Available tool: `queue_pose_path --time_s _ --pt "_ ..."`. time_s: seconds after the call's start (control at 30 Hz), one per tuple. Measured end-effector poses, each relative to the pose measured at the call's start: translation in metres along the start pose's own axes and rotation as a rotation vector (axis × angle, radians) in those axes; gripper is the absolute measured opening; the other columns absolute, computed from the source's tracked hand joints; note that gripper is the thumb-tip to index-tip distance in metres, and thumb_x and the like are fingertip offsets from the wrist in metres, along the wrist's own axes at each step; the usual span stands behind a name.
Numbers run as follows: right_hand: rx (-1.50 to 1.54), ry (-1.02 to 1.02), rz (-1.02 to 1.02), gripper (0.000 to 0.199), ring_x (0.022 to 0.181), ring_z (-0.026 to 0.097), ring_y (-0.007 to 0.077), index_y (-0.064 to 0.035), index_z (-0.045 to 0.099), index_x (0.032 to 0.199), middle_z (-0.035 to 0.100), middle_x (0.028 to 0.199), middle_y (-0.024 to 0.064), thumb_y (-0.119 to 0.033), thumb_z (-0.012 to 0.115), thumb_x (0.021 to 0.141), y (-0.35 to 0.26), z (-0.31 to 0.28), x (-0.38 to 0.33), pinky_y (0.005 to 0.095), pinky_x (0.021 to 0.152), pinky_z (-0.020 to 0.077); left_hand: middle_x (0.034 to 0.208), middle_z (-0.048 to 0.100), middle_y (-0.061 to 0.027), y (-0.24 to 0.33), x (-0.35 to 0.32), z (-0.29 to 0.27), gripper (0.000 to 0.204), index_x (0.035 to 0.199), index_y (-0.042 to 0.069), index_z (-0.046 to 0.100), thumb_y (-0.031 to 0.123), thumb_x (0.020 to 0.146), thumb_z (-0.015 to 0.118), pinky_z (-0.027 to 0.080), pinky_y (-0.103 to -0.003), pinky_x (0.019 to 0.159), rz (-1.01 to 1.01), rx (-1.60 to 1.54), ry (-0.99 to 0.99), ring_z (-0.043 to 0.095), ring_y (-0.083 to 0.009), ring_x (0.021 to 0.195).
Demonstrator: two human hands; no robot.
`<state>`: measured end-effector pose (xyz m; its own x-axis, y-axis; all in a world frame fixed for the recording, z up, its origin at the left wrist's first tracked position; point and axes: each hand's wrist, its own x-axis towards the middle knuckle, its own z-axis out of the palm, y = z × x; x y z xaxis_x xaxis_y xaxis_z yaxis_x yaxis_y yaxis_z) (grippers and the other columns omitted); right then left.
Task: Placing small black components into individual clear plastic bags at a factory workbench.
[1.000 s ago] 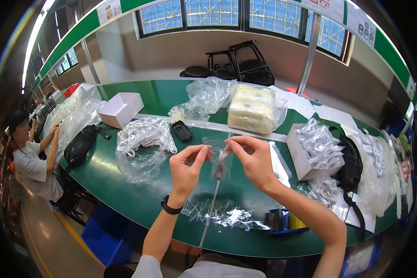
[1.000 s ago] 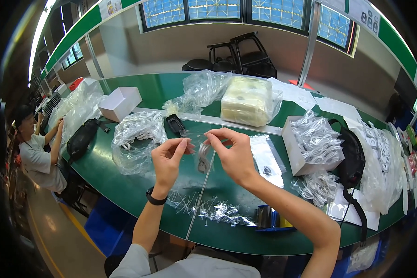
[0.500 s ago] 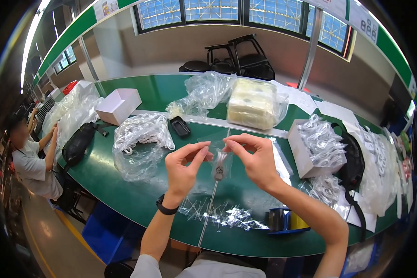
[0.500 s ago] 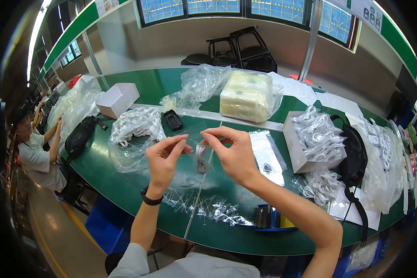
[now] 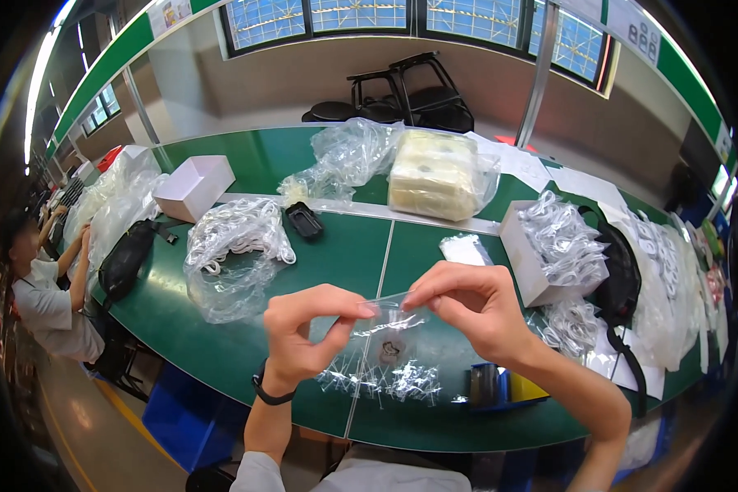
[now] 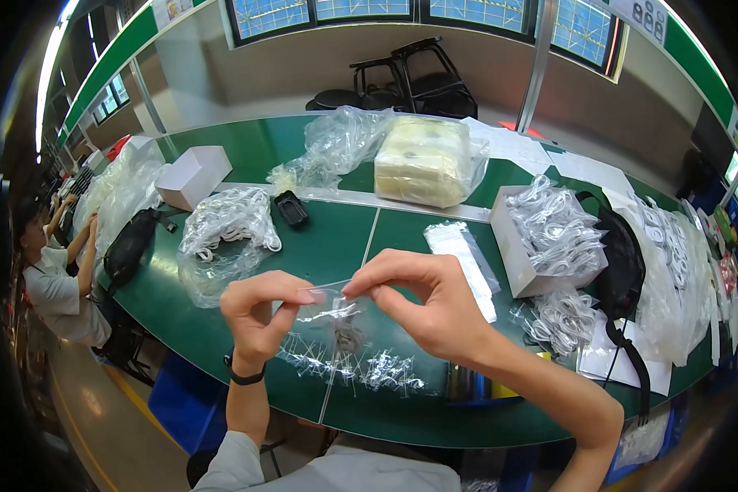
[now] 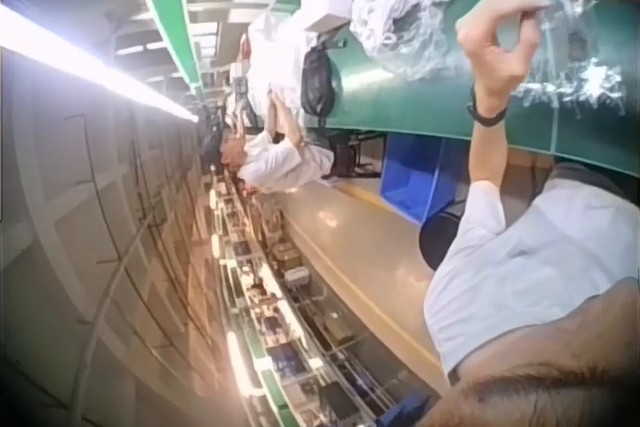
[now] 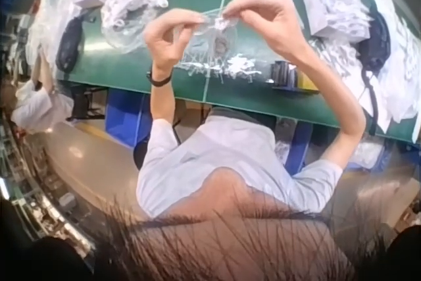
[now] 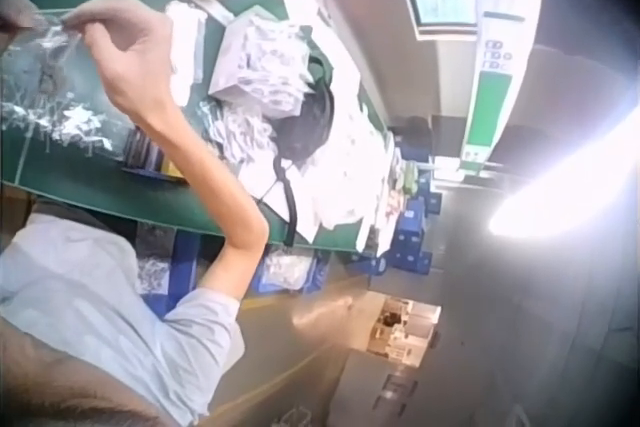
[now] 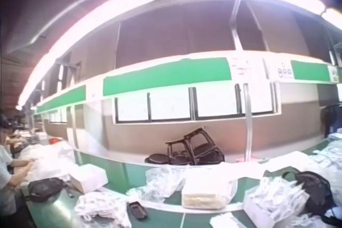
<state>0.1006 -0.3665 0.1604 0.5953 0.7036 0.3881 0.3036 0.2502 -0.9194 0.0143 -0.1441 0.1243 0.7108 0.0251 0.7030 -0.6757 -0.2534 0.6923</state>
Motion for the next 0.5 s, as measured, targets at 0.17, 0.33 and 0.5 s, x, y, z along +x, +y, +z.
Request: queue_pose_path --time_s 0.17,0.33,0.5 --pt "0.021 0.032 -0.022 0.014 0.089 0.067 0.0151 0.0046 0.072 0.100 0.070 0.093 0.0102 0.003 0.065 0.088 0.007 0.001 0.000 0.0277 0.083 0.0526 0.085 0.074 -0.0184 0.008 0.007 0.009 0.029 0.088 -0.004 0.072 -0.015 0.068 0.055 0.059 -0.037 0.077 0.214 0.300 0.024 0.074 -0.0346 0.090" --pt "-0.126 0.175 0.042 0.020 0.092 0.066 0.0144 0.0061 0.070 0.107 0.070 0.100 0.0122 0.003 0.069 0.088 0.002 0.013 0.003 0.0273 0.088 0.0536 0.085 0.074 -0.0177 0.000 0.002 0.013 0.020 0.088 -0.004 0.073 -0.014 0.071 0.068 0.058 -0.034 0.077 0.223 0.402 0.085 0.074 -0.0295 0.086" --pt "-0.146 0.160 0.021 0.021 0.093 0.067 0.0131 0.0050 0.069 0.109 0.070 0.100 0.0099 0.004 0.069 0.088 0.007 0.012 0.002 0.0265 0.089 0.0540 0.086 0.074 -0.0103 -0.001 -0.005 0.018 0.035 0.110 -0.004 0.069 -0.008 0.076 0.077 0.056 -0.028 0.078 -0.058 0.156 0.225 0.072 -0.0179 0.081"
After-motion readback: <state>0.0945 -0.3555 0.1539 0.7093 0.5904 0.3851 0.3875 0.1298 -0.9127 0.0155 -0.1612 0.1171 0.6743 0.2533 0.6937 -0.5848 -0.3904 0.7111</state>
